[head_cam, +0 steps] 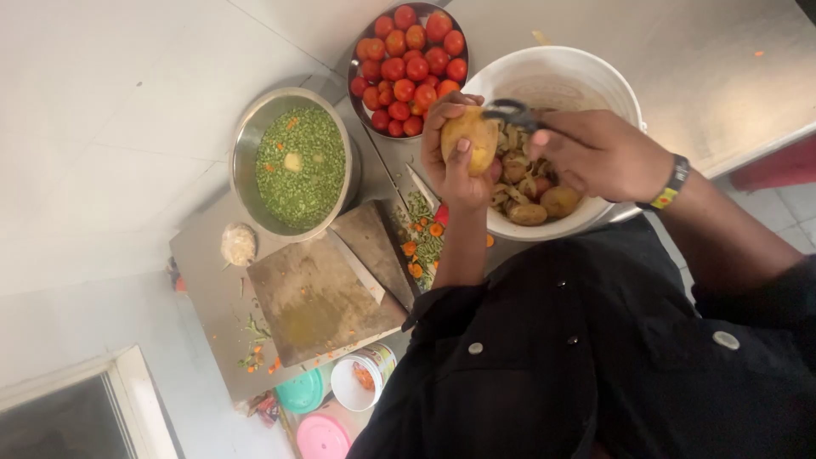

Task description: The person peels potatoes with a handheld peeler over a bucket of peeled potatoes, dropping peels aside, then switches to peeling and trimming onions with a knife over the same bucket. Bowls of tomatoes and chopped greens sit on the stainless steel counter nearby.

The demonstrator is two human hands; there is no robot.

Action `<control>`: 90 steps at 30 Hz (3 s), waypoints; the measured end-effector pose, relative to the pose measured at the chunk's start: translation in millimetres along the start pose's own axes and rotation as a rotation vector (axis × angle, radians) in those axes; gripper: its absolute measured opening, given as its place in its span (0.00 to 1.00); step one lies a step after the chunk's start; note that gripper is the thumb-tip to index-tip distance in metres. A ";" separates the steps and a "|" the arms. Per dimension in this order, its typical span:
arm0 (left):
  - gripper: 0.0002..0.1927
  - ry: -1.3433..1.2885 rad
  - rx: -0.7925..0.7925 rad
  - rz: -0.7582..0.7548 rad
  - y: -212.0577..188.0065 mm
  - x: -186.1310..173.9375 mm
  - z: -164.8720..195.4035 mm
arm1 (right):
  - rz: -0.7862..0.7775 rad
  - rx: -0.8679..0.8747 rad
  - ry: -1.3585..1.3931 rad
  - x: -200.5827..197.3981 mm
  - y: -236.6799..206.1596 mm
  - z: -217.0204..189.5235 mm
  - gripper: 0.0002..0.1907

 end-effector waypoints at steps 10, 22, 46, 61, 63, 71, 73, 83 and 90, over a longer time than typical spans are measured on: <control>0.30 0.290 0.149 0.386 -1.4 -8.0 11.4 | -0.092 -0.025 -0.041 44.8 -9.2 -7.8 0.20; 0.34 0.718 0.302 0.403 3.9 -5.0 19.5 | -0.040 -0.092 -0.226 34.4 10.6 -25.2 0.19; 0.44 0.280 0.225 0.331 2.9 -1.7 8.4 | -0.193 0.068 -0.232 13.1 3.0 -10.6 0.24; 0.41 0.263 0.174 0.447 -0.2 -6.2 1.9 | -0.162 -0.199 -0.205 38.2 -7.0 -23.3 0.22; 0.41 0.141 0.210 0.334 2.0 -5.4 -1.6 | -0.210 0.005 -0.112 24.3 -7.3 -15.8 0.23; 0.39 0.588 0.300 0.303 10.7 8.1 15.7 | -0.092 -0.067 -0.300 6.8 22.4 -41.1 0.25; 0.35 0.689 0.328 0.402 13.7 5.1 24.1 | -0.114 -0.139 -0.314 22.9 19.2 -44.8 0.24; 0.18 -0.619 -0.199 0.219 9.9 -13.4 -10.0 | -0.141 0.014 0.124 8.6 -14.4 -21.1 0.24; 0.11 -0.819 -0.238 0.133 7.1 -0.8 -19.6 | -0.033 -0.025 -0.064 2.6 -3.8 -41.3 0.21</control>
Point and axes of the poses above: each hand's wrist, its own y-axis towards the middle knuckle, its own x-axis out of the palm, z = x × y, the point moved 4 cm from there along y, towards the middle knuckle, and after that the axes turned 15 degrees about -x, right-handed, at the moved point
